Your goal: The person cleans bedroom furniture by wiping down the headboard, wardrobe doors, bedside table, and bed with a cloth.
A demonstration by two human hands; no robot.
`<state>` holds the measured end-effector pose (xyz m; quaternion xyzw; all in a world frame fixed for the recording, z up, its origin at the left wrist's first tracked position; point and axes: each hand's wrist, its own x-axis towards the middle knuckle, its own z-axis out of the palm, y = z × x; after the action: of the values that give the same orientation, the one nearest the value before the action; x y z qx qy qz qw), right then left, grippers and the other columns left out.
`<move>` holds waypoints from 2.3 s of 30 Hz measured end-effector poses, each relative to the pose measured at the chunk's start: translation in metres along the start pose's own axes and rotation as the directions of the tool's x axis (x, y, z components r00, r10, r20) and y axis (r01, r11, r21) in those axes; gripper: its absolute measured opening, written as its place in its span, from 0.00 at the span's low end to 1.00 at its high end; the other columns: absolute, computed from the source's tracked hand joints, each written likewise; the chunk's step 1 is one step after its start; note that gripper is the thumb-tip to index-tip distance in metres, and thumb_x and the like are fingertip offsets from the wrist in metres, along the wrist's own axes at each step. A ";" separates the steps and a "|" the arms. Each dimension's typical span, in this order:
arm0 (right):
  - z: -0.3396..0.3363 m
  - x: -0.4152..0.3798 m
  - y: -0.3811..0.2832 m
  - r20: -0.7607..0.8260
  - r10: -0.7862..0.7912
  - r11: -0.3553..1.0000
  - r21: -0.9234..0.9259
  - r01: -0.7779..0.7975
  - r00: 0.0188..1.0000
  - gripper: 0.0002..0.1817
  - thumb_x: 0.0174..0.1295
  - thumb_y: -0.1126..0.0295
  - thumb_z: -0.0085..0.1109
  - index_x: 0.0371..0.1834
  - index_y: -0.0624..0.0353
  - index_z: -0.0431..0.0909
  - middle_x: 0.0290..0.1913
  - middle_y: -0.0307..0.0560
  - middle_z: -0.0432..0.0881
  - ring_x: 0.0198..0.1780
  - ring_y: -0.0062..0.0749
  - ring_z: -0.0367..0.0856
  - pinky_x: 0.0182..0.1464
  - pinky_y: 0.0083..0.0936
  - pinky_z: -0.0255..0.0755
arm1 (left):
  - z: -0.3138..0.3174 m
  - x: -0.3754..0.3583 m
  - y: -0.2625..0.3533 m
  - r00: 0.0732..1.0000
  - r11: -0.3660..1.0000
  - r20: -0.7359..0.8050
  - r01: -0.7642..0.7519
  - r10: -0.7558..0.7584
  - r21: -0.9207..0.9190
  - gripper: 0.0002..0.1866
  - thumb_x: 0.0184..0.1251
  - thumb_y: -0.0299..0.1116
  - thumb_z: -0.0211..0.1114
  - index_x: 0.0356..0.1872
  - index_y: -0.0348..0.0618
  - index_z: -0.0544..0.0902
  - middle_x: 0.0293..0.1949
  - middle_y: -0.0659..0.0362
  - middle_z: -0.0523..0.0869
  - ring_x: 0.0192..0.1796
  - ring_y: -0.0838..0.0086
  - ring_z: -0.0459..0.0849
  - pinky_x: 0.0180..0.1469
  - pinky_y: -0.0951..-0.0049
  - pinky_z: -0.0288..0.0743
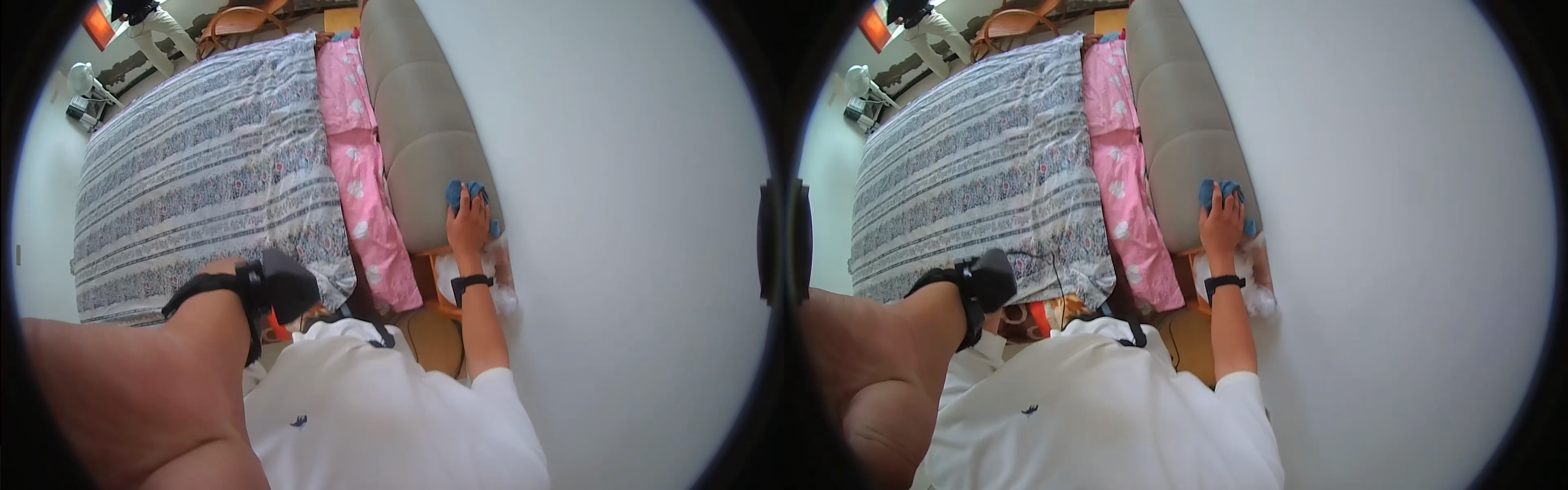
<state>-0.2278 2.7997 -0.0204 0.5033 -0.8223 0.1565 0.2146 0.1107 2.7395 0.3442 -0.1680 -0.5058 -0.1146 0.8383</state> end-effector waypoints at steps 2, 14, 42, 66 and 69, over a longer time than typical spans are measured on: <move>0.008 0.012 0.000 -0.025 0.001 0.999 0.040 0.000 1.000 0.31 0.51 0.65 0.62 0.62 0.47 0.66 0.53 0.55 0.73 0.58 0.49 0.71 0.58 0.44 0.65 | -0.006 -0.003 0.000 0.999 0.999 -0.015 -0.032 0.032 -0.008 0.18 0.62 0.37 0.57 0.54 0.64 0.69 0.51 0.66 0.71 0.54 0.66 0.69 0.57 0.53 0.60; 0.015 0.012 -0.006 0.083 0.208 0.978 -0.012 -0.208 0.975 0.24 0.57 0.63 0.58 0.57 0.52 0.67 0.45 0.59 0.76 0.46 0.55 0.77 0.45 0.44 0.72 | -0.068 0.030 0.029 1.000 1.000 -0.003 0.000 0.000 0.011 0.19 0.62 0.37 0.58 0.54 0.64 0.69 0.51 0.65 0.71 0.54 0.66 0.69 0.57 0.54 0.60; 0.036 0.039 -0.011 -0.040 0.328 0.945 0.016 -0.327 0.944 0.23 0.53 0.66 0.60 0.53 0.56 0.67 0.46 0.55 0.74 0.52 0.50 0.73 0.49 0.44 0.70 | -0.075 0.025 -0.005 0.999 0.956 0.000 0.045 -0.047 -0.289 0.20 0.61 0.37 0.58 0.55 0.63 0.69 0.51 0.64 0.72 0.54 0.66 0.69 0.57 0.55 0.60; -0.018 0.008 0.022 0.014 0.238 0.780 0.593 -0.200 0.971 0.20 0.56 0.72 0.56 0.53 0.59 0.68 0.55 0.58 0.70 0.57 0.53 0.69 0.59 0.40 0.63 | 0.058 -0.440 -0.076 -0.217 0.491 0.747 0.634 -0.629 0.598 0.34 0.57 0.31 0.50 0.69 0.41 0.56 0.70 0.44 0.51 0.73 0.49 0.47 0.70 0.49 0.43; -0.005 0.005 0.031 -0.059 0.283 0.831 0.514 -0.214 0.957 0.16 0.57 0.74 0.55 0.50 0.59 0.71 0.55 0.56 0.71 0.57 0.50 0.69 0.56 0.39 0.65 | 0.067 -0.459 -0.101 -0.075 0.662 0.803 0.523 -0.591 0.537 0.32 0.58 0.33 0.50 0.67 0.43 0.60 0.70 0.48 0.55 0.72 0.52 0.50 0.69 0.46 0.44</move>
<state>-0.2564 2.8125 -0.0146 0.4186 -0.7954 0.4247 0.1080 -0.1926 2.6838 -0.0174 0.0470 -0.9254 -0.3052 0.2198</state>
